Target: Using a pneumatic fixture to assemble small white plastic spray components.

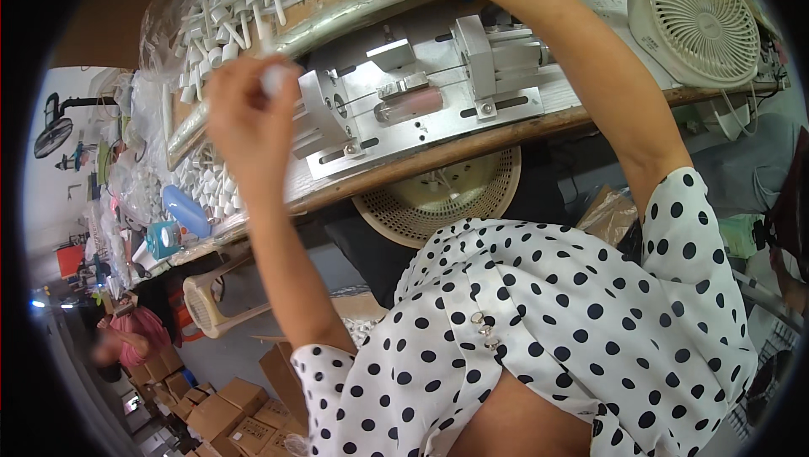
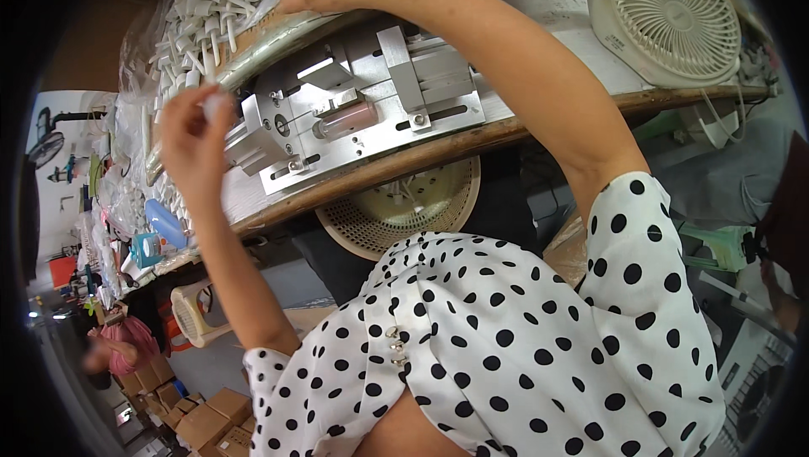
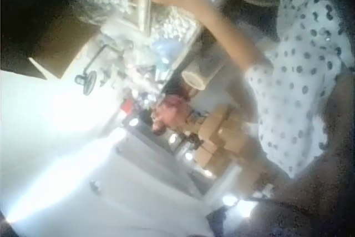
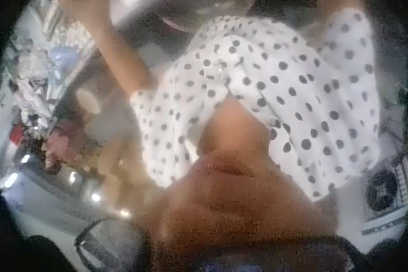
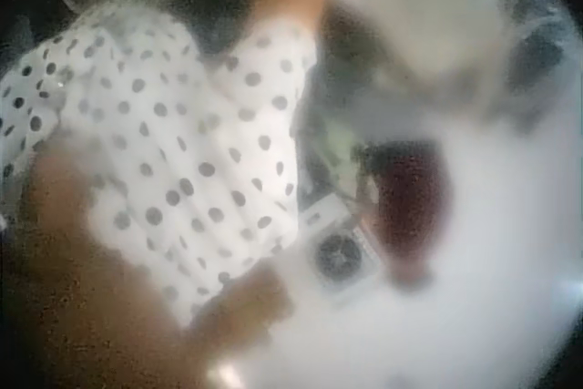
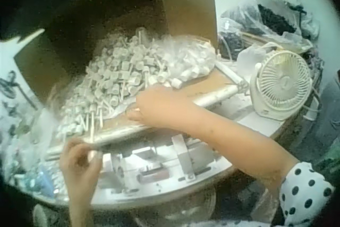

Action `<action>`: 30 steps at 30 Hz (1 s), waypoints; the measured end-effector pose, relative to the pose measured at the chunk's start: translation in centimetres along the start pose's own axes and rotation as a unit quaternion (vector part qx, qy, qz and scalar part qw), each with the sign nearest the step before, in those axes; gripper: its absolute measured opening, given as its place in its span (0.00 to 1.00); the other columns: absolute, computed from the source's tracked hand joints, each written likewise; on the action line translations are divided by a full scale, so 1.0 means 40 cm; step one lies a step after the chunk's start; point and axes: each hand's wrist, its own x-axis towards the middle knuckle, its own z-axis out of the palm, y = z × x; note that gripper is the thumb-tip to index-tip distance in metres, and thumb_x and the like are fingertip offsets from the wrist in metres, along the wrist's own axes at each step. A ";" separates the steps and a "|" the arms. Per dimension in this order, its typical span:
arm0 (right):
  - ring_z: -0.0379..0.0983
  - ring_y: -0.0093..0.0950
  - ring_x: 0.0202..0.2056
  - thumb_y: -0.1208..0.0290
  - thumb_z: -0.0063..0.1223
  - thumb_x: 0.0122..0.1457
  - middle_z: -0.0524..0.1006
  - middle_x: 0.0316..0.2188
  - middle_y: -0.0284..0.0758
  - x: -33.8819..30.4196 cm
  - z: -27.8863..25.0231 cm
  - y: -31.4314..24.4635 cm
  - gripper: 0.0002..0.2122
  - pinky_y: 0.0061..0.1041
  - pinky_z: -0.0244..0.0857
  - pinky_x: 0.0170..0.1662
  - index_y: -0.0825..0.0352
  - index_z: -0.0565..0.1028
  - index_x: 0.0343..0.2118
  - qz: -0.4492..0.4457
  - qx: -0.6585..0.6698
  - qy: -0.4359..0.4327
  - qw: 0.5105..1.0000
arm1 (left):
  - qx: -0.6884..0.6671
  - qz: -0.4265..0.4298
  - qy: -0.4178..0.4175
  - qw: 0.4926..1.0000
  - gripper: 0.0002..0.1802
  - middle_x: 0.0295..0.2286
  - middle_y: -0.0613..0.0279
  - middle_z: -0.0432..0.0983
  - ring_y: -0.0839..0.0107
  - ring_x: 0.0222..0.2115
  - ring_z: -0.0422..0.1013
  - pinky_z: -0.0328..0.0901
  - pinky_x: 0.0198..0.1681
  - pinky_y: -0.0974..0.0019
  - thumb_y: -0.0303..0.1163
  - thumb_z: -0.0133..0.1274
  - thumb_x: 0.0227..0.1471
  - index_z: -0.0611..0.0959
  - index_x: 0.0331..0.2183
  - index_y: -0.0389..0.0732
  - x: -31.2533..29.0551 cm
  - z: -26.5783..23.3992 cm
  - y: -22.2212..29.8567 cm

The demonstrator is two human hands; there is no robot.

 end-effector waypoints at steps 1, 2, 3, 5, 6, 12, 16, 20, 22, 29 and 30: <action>0.72 0.45 0.30 0.62 0.48 0.46 0.74 0.23 0.50 0.013 0.019 0.003 0.15 0.38 0.65 0.37 0.72 0.76 0.25 -0.006 -0.017 0.019 1.000 | -0.068 0.004 -0.005 0.998 0.10 0.30 0.61 0.69 0.77 0.22 0.67 0.62 0.22 0.75 0.26 0.59 0.37 0.79 0.29 0.38 -0.053 0.039 0.032; 0.71 0.45 0.29 0.61 0.48 0.46 0.74 0.23 0.50 0.015 0.032 0.023 0.16 0.38 0.65 0.36 0.72 0.76 0.25 -0.008 -0.039 0.037 0.999 | -0.001 0.021 -0.059 0.998 0.11 0.32 0.58 0.69 0.70 0.26 0.69 0.65 0.27 0.70 0.26 0.58 0.38 0.78 0.30 0.37 -0.093 0.068 0.086; 0.71 0.45 0.29 0.61 0.48 0.46 0.74 0.23 0.50 0.021 0.040 0.017 0.16 0.38 0.65 0.36 0.72 0.76 0.25 -0.015 -0.033 0.040 0.999 | 0.004 0.038 -0.066 0.997 0.11 0.34 0.59 0.70 0.73 0.24 0.68 0.63 0.24 0.73 0.25 0.57 0.38 0.78 0.30 0.37 -0.131 0.092 0.098; 0.71 0.45 0.28 0.61 0.49 0.46 0.74 0.23 0.49 0.029 0.064 0.020 0.16 0.37 0.65 0.34 0.72 0.75 0.24 -0.045 0.016 0.127 0.991 | 0.007 0.056 -0.073 0.996 0.10 0.35 0.59 0.70 0.77 0.22 0.67 0.61 0.20 0.76 0.23 0.57 0.38 0.79 0.30 0.37 -0.178 0.138 0.095; 0.71 0.45 0.28 0.61 0.49 0.46 0.74 0.23 0.49 0.021 0.068 0.014 0.16 0.37 0.65 0.34 0.72 0.75 0.24 -0.046 0.018 0.127 0.991 | 0.019 0.052 -0.076 0.996 0.10 0.36 0.58 0.70 0.75 0.22 0.68 0.61 0.20 0.75 0.23 0.56 0.38 0.79 0.30 0.36 -0.190 0.153 0.097; 0.70 0.45 0.29 0.64 0.50 0.46 0.73 0.25 0.50 -0.090 0.030 -0.009 0.12 0.38 0.64 0.34 0.72 0.73 0.22 -0.089 0.138 0.215 0.963 | 0.053 0.058 -0.078 0.994 0.10 0.37 0.51 0.70 0.61 0.28 0.70 0.65 0.28 0.67 0.22 0.55 0.38 0.77 0.29 0.34 -0.196 0.169 0.092; 0.70 0.40 0.29 0.68 0.53 0.44 0.73 0.24 0.44 -0.174 0.010 0.002 0.09 0.34 0.63 0.33 0.69 0.73 0.25 -0.123 0.215 0.240 0.938 | 0.041 0.063 -0.084 0.994 0.09 0.37 0.49 0.70 0.53 0.34 0.70 0.65 0.36 0.61 0.22 0.54 0.39 0.76 0.29 0.33 -0.191 0.184 0.121; 0.67 0.30 0.24 0.69 0.56 0.43 0.71 0.20 0.35 -0.232 0.040 -0.030 0.07 0.26 0.62 0.29 0.66 0.74 0.23 -0.181 0.213 0.225 0.933 | -0.001 0.040 -0.077 0.996 0.09 0.36 0.49 0.70 0.58 0.32 0.71 0.66 0.34 0.65 0.22 0.54 0.38 0.77 0.28 0.34 -0.194 0.170 0.097; 0.68 0.30 0.30 0.71 0.57 0.41 0.71 0.22 0.34 -0.260 0.065 -0.040 0.07 0.26 0.63 0.31 0.67 0.73 0.23 -0.234 0.215 0.188 0.930 | -0.019 0.063 -0.049 0.997 0.09 0.36 0.51 0.71 0.60 0.30 0.71 0.66 0.32 0.67 0.21 0.55 0.37 0.77 0.28 0.34 -0.207 0.165 0.086; 0.68 0.30 0.31 0.70 0.58 0.38 0.69 0.22 0.34 -0.245 0.164 -0.069 0.09 0.27 0.64 0.33 0.67 0.71 0.22 -0.326 0.100 0.126 0.932 | -0.009 0.008 -0.045 0.999 0.11 0.35 0.58 0.71 0.74 0.23 0.68 0.64 0.23 0.76 0.21 0.56 0.38 0.78 0.30 0.36 -0.295 0.057 0.060; 0.68 0.30 0.31 0.70 0.58 0.38 0.69 0.22 0.33 -0.235 0.169 -0.068 0.09 0.27 0.64 0.33 0.66 0.70 0.21 -0.335 0.060 0.121 0.933 | -0.010 0.012 -0.043 0.999 0.11 0.35 0.58 0.71 0.74 0.23 0.68 0.64 0.23 0.76 0.21 0.56 0.38 0.78 0.30 0.36 -0.294 0.044 0.054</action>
